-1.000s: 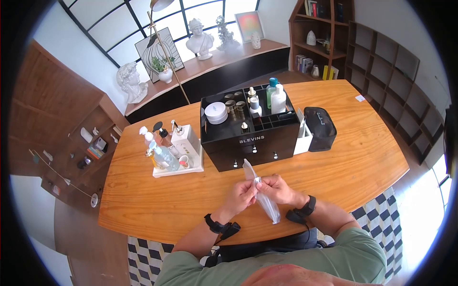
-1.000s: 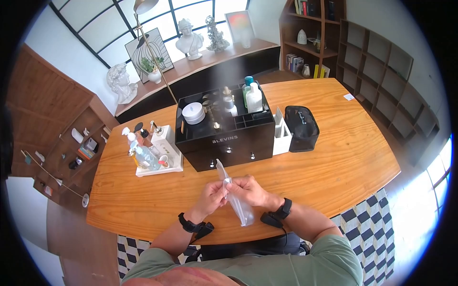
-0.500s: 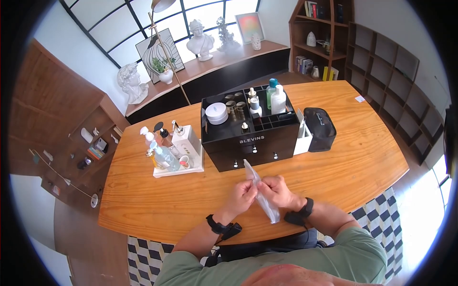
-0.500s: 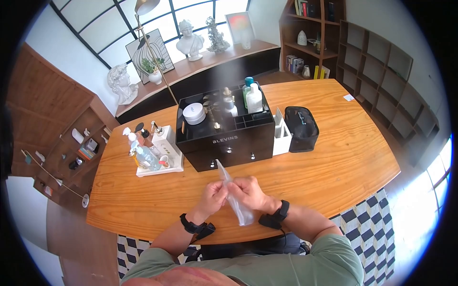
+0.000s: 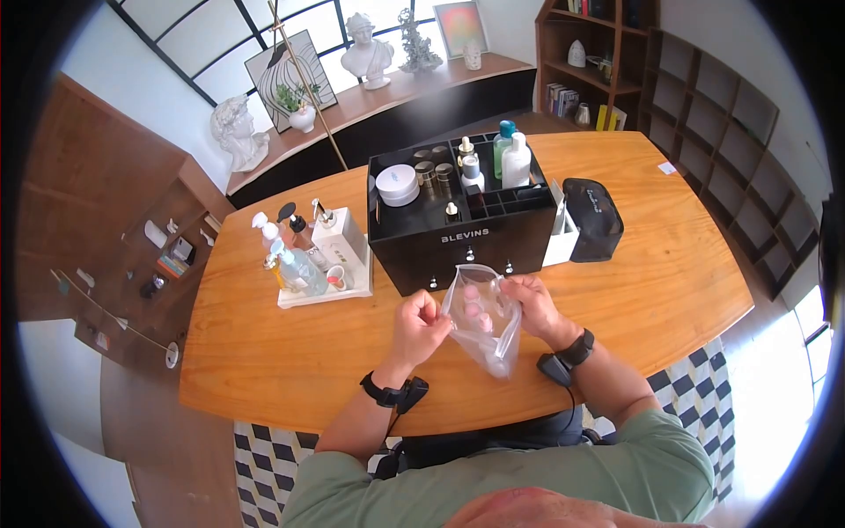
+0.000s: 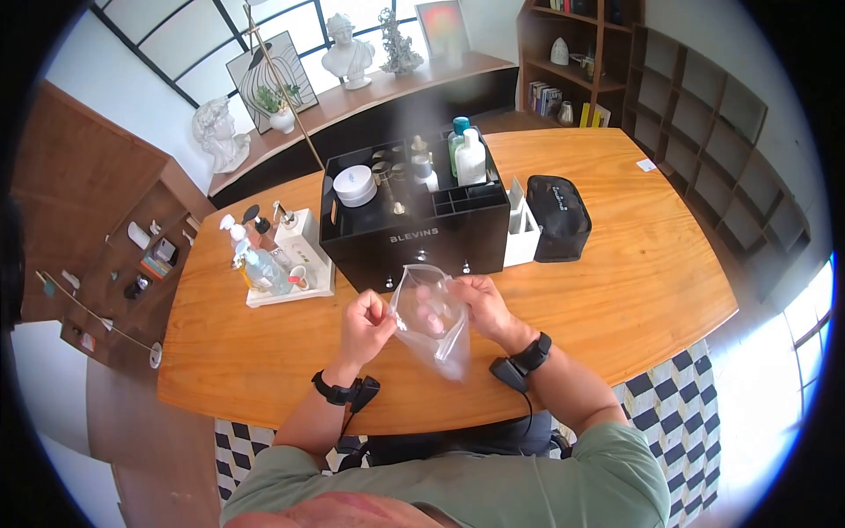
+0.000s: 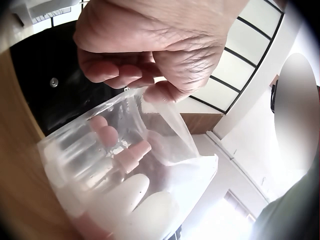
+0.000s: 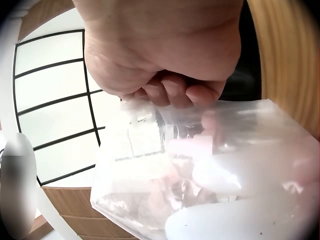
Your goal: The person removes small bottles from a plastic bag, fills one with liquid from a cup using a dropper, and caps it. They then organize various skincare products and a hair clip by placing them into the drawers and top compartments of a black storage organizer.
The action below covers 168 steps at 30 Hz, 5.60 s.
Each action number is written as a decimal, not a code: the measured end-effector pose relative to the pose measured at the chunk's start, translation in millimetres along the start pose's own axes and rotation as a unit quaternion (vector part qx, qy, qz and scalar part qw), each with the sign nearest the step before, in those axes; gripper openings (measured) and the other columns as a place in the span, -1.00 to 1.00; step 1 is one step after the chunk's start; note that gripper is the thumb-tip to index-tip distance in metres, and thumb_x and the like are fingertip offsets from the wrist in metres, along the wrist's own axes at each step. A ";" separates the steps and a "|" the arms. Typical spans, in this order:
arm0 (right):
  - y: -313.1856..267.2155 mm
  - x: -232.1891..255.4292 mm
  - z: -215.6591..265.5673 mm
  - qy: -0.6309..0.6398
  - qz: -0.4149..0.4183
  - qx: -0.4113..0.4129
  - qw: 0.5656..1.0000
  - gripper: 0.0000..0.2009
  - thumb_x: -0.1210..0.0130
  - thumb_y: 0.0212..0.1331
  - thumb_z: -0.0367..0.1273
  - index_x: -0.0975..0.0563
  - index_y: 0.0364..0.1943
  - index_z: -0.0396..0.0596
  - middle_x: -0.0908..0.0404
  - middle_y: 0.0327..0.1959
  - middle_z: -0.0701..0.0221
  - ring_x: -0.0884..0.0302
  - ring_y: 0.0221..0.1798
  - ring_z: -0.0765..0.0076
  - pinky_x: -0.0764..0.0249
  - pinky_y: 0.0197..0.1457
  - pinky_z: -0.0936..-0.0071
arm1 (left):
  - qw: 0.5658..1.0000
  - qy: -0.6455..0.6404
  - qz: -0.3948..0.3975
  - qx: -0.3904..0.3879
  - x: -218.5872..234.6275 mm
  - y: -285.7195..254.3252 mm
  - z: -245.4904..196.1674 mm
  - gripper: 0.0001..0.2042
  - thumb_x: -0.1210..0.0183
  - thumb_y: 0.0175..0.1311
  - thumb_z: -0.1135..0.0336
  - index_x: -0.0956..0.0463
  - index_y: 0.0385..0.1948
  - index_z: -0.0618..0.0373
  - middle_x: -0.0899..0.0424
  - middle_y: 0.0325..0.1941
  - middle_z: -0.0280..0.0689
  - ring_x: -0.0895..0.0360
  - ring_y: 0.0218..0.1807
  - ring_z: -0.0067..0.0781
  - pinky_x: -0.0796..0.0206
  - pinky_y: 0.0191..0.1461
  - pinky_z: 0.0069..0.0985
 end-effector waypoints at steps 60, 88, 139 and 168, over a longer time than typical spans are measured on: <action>-19.7 -33.0 39.7 -0.505 0.002 0.431 0.748 -0.85 0.01 -0.24 -0.59 -0.53 -0.52 -0.13 -0.49 -0.02 0.11 -0.61 -0.18 0.09 -0.59 -0.12 0.31 | 0.984 0.163 0.076 0.014 43.1 14.8 -34.3 -0.87 -0.26 0.09 0.52 -0.71 -0.32 0.30 -0.65 -0.23 -0.16 -0.67 -0.25 -0.35 -0.48 -0.19 -0.49; -23.9 -31.8 28.8 -0.503 0.010 0.408 0.761 -0.87 0.01 -0.22 -0.59 -0.54 -0.53 -0.14 -0.54 -0.02 0.13 -0.66 -0.13 0.08 -0.64 -0.05 0.34 | 0.844 0.472 0.183 -0.177 -8.2 27.2 -70.6 -0.80 -0.45 0.09 0.31 -0.75 -0.26 0.11 -0.51 0.26 -0.02 -0.44 0.26 0.07 -0.29 0.30 -0.13; -22.1 -35.9 25.6 -0.487 0.013 0.419 0.766 -0.85 -0.03 -0.24 -0.59 -0.54 -0.49 -0.18 -0.51 -0.05 0.20 -0.56 -0.27 0.15 -0.59 -0.19 0.35 | 0.867 0.432 0.193 -0.155 37.9 40.4 -81.4 -0.87 -0.38 0.21 0.38 -0.73 -0.31 0.23 -0.57 0.17 -0.11 -0.50 0.24 -0.11 -0.41 0.27 -0.25; -23.6 -37.3 29.3 -0.489 0.019 0.431 0.758 -0.85 -0.03 -0.22 -0.60 -0.54 -0.46 -0.21 -0.54 -0.11 0.19 -0.60 -0.30 0.14 -0.58 -0.27 0.38 | 0.779 0.556 0.290 -0.004 16.1 53.5 -73.1 -0.49 -0.38 0.24 -0.05 -0.67 -0.46 0.40 -0.64 -0.41 0.19 -0.66 -0.27 0.25 -0.51 -0.20 -0.10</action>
Point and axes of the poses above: each hand's wrist, its own y-axis towards the middle knuckle, its own x-axis out of the back of the hand, z = x × y, the point moved 1 cm from there along y, towards the middle knuckle
